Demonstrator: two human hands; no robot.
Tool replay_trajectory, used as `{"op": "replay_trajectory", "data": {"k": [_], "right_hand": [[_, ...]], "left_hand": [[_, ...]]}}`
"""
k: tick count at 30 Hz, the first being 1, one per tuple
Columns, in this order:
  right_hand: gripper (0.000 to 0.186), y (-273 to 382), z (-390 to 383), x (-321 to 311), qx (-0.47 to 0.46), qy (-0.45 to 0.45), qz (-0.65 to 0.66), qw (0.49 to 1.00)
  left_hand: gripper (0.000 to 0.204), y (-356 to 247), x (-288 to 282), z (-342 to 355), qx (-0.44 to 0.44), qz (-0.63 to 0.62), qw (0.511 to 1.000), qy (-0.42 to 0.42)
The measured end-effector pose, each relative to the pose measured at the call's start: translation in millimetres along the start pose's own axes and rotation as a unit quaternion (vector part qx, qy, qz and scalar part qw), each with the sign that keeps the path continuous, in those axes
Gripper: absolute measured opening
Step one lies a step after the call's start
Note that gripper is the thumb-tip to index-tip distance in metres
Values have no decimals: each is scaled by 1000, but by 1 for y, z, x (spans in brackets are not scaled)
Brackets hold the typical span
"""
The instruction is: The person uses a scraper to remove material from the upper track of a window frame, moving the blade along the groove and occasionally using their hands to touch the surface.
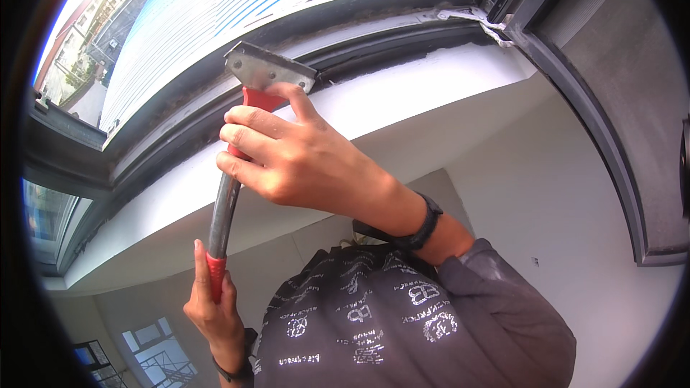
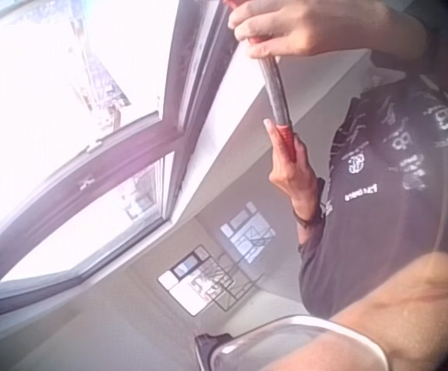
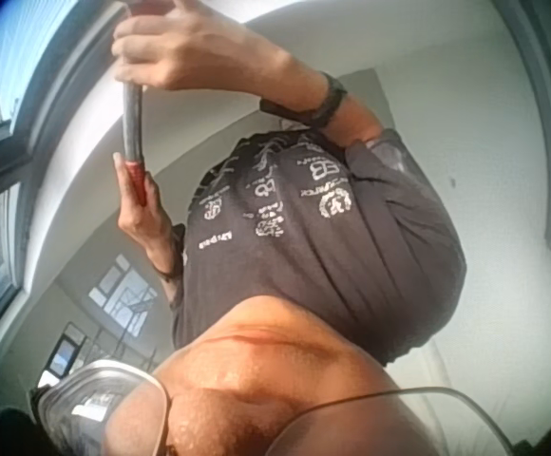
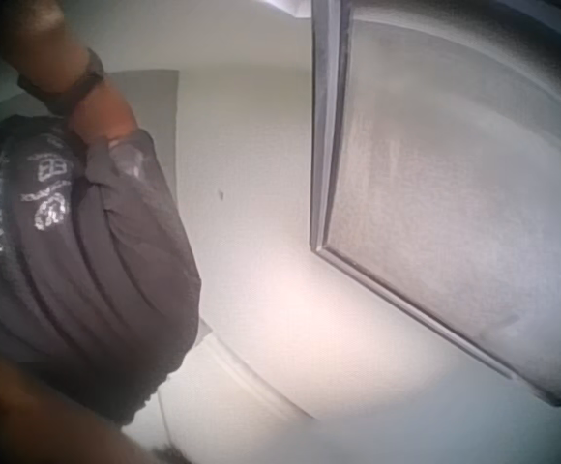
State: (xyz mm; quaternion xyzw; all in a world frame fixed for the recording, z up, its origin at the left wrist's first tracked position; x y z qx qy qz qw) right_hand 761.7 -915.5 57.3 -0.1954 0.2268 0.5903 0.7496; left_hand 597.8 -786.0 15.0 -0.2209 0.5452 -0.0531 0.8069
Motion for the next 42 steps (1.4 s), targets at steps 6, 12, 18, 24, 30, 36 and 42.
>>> {"op": "replay_trajectory", "data": {"k": [6, 12, 18, 24, 30, 36, 42], "right_hand": [[13, -2, -1, -3, 12, -12, 13, 1000], [14, -4, -2, -4, 11, -19, 16, 1000], [14, -5, -2, -7, 7, -6, 19, 1000], [15, -6, -2, -9, 10, 8, 20, 1000], [16, -7, -1, -13, 11, 22, 12, 1000], [17, -4, 1, -15, 11, 43, 1, 999], [19, 3, 7, -5, 9, 57, 14, 998]], "left_hand": [[65, -8, -3, 3, 15, 24, 1000, -3], [65, -12, -5, 2, 8, 26, 1000, -1], [64, -18, -8, 3, -1, 36, 999, 8], [62, -20, -9, 2, -25, 53, 998, 38], [65, -24, -13, 3, -34, 55, 997, 36], [68, -28, -19, 6, 29, 73, 997, -10], [69, -18, -29, 8, 38, 89, 995, -5]]}}
Point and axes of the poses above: each hand's wrist, its own z-axis towards the middle knuckle, its own x-axis out of the palm, y = z × x, the point moved 8 cm from there along z, towards the middle knuckle, and after that the axes turned 8 degrees about y, right-handed, at the moved point
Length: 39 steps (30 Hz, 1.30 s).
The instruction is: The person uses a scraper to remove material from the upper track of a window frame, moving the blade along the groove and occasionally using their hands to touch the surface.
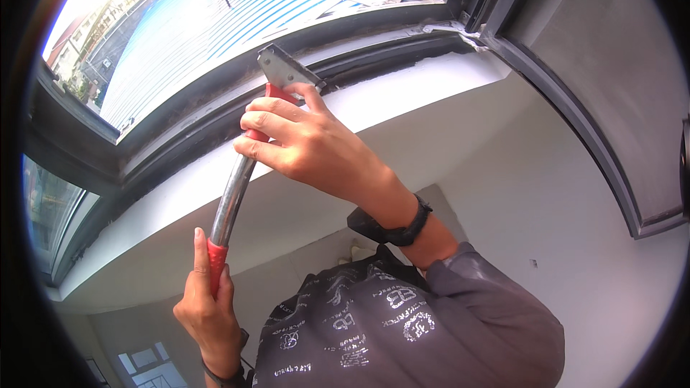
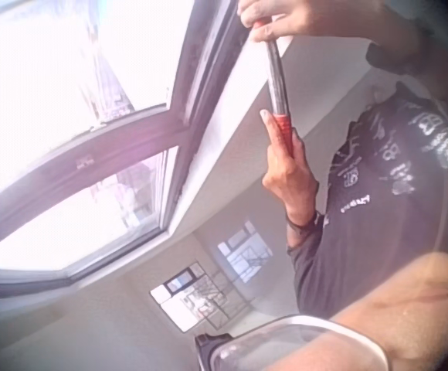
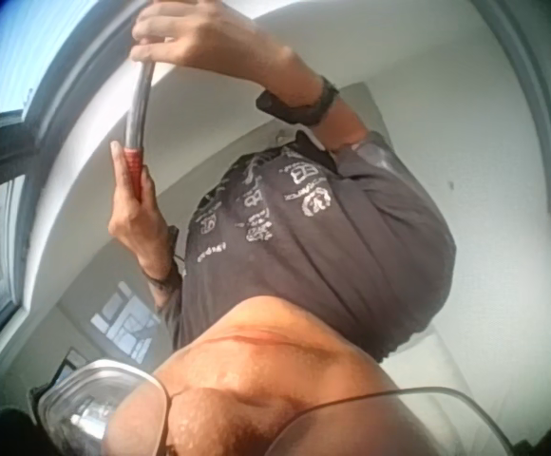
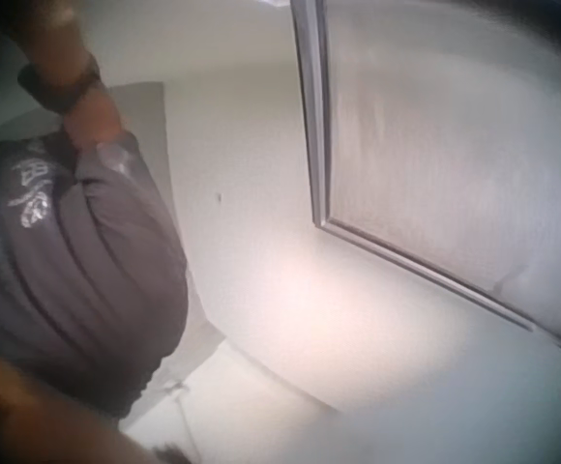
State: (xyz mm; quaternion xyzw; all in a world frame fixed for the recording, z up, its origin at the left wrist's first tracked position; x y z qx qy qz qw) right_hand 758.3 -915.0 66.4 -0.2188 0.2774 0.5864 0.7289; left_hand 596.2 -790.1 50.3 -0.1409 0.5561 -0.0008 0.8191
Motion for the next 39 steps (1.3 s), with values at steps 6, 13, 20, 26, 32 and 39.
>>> {"op": "replay_trajectory", "data": {"k": [6, 13, 20, 26, 32, 39], "right_hand": [[16, -1, 1, -5, 12, -21, -10, 1000], [11, -1, 3, 1, 2, -29, -62, 998], [8, -3, 7, 3, -9, -18, -36, 999], [7, -8, 9, 3, -17, -9, -42, 999], [11, -11, 3, -4, -24, -57, -10, 998], [11, -19, -8, -10, -17, -83, 14, 996]], "left_hand": [[70, 5, 0, 4, 2, 5, 1000, 15], [70, 20, 8, 6, -23, -59, 997, 42], [68, 27, 6, 2, -78, -92, 991, 64], [67, 33, 11, 2, -139, -130, 977, 98], [60, 16, 11, -4, -72, -68, 994, 52], [60, -5, 20, -1, -65, -64, 994, 57]]}}
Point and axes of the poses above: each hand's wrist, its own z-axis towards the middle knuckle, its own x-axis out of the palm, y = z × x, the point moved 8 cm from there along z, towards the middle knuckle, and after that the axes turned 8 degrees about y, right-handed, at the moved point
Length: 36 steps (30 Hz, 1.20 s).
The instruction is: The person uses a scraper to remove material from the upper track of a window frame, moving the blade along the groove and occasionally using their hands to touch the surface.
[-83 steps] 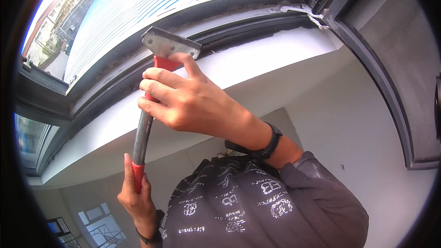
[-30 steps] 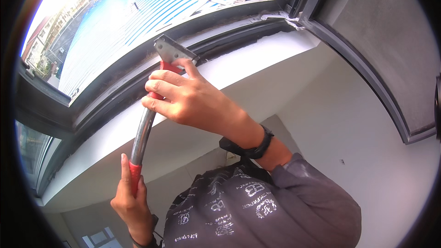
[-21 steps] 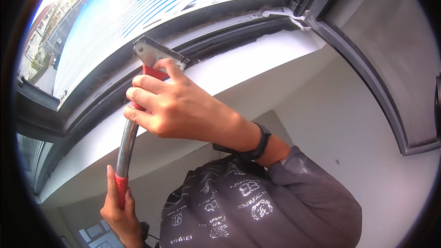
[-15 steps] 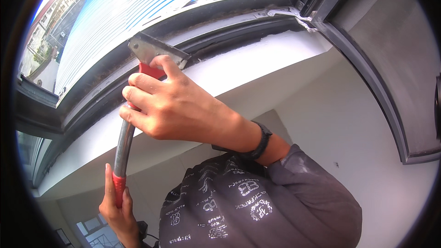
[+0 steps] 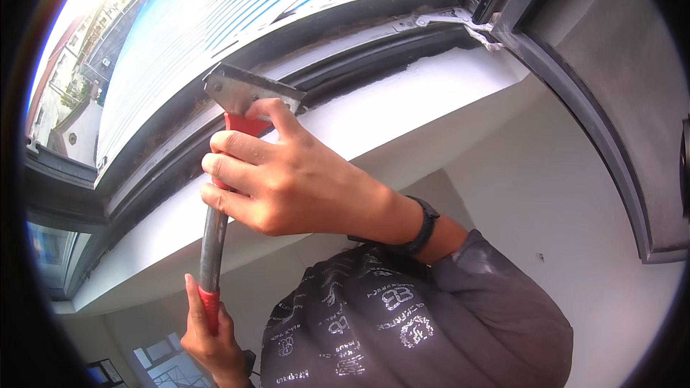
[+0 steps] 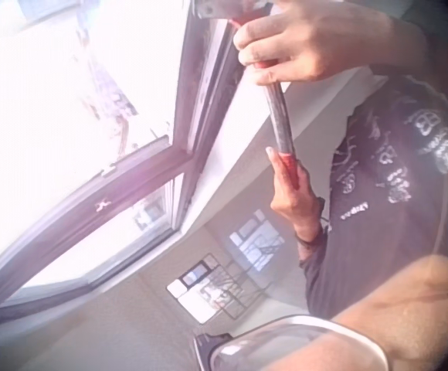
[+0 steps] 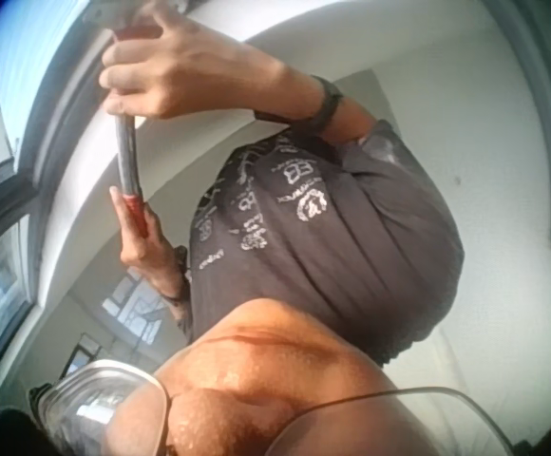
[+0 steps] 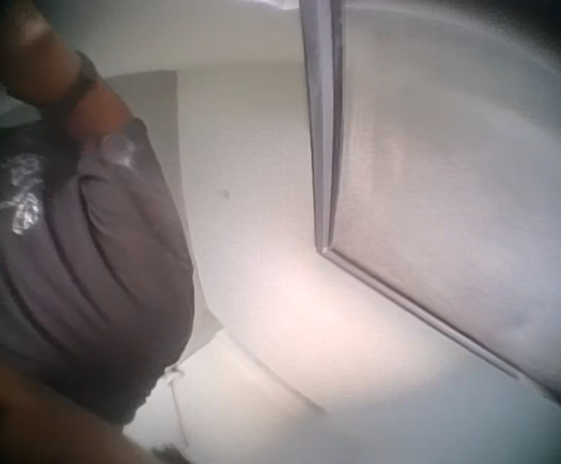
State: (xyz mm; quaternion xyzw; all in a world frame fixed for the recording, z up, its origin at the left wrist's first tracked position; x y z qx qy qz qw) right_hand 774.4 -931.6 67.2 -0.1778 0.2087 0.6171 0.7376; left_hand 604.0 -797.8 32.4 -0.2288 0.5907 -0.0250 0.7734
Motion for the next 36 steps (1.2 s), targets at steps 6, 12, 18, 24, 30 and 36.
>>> {"op": "replay_trajectory", "data": {"k": [6, 12, 18, 24, 30, 36], "right_hand": [[9, -4, -5, -7, 5, -18, 20, 1000], [7, 0, -1, -3, 10, 17, 32, 999], [8, -1, 1, -3, 11, 25, 41, 999], [10, 0, 3, -3, 2, 41, 34, 999], [12, 1, 0, -3, -10, 55, 34, 998], [12, 5, -4, -2, -21, -2, 22, 1000]], "left_hand": [[48, -19, -6, -3, -12, 69, 998, -3], [65, -16, -9, -2, -6, 27, 999, -41], [59, -19, -16, -11, -10, 50, 998, -27], [64, -15, -10, -14, -2, 36, 999, -36], [65, -8, -6, -19, -6, 16, 999, -48], [64, 1, 14, -28, -15, 0, 998, -68]]}}
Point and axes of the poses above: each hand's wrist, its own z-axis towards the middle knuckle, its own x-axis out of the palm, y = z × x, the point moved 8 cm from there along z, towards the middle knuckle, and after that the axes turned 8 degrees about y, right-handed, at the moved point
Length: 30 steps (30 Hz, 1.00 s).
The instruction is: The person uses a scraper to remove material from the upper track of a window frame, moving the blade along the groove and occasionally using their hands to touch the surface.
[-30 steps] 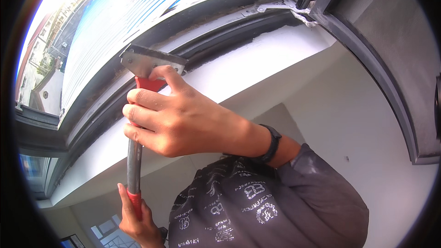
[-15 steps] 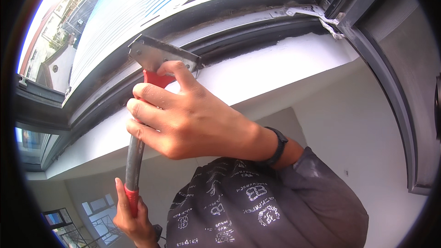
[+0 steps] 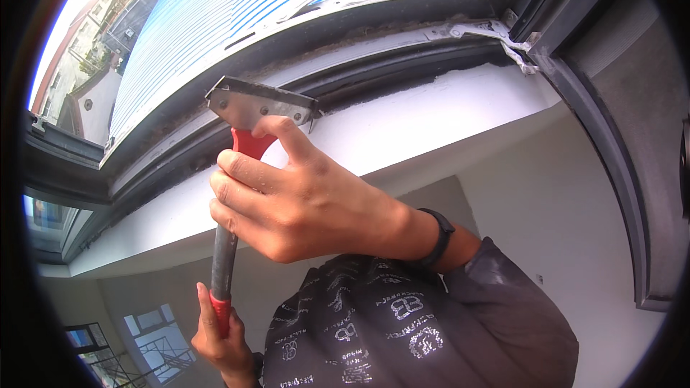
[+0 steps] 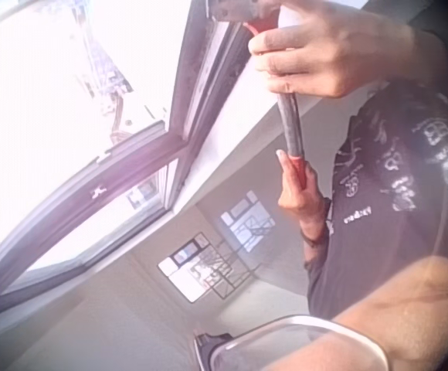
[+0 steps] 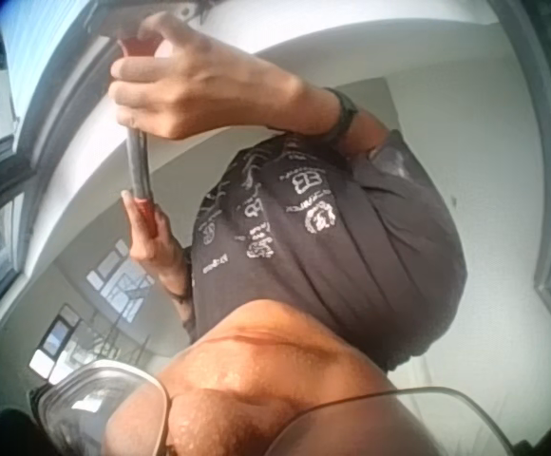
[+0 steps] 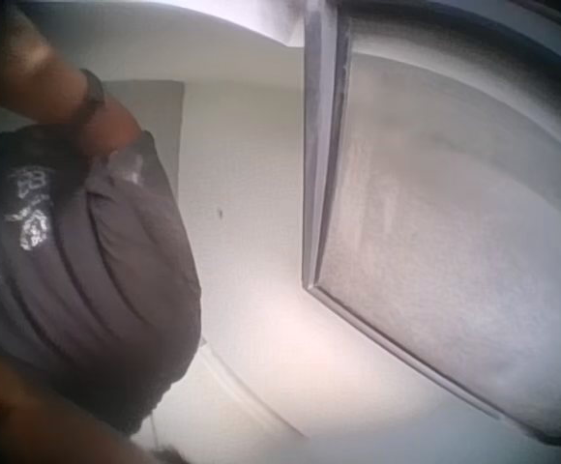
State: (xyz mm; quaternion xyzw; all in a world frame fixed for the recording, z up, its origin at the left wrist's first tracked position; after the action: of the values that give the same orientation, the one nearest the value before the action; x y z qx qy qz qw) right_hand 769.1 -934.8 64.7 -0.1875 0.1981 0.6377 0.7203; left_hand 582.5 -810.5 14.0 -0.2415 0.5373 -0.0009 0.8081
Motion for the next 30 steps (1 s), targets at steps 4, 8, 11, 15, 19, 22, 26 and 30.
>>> {"op": "replay_trajectory", "data": {"k": [4, 8, 11, 15, 19, 22, 26, 30], "right_hand": [[12, 2, 0, 0, -7, 9, 3, 1000], [9, -1, 1, 1, -1, 62, 13, 998], [8, -2, 3, 0, 1, 65, 10, 998], [8, -2, 3, 1, 4, 61, 14, 998], [8, -4, 2, 1, 12, 46, 29, 998], [8, -5, 1, 2, 12, 55, 23, 998], [9, -10, 1, -3, 19, 36, 15, 999], [12, -16, -2, -11, 29, -4, 7, 1000]], "left_hand": [[62, 3, 0, -3, -14, -24, 999, 15], [60, 4, -1, 2, -13, -38, 999, 18], [59, 5, -2, 5, -5, -49, 999, 10], [59, 0, -2, 6, 17, -12, 1000, 0], [60, -3, -3, 7, 14, 1, 1000, 0], [60, -5, -3, 11, 14, 11, 1000, 4], [62, -8, -4, 18, 25, -5, 1000, 15], [63, -18, -5, 25, 43, 33, 998, 27]]}}
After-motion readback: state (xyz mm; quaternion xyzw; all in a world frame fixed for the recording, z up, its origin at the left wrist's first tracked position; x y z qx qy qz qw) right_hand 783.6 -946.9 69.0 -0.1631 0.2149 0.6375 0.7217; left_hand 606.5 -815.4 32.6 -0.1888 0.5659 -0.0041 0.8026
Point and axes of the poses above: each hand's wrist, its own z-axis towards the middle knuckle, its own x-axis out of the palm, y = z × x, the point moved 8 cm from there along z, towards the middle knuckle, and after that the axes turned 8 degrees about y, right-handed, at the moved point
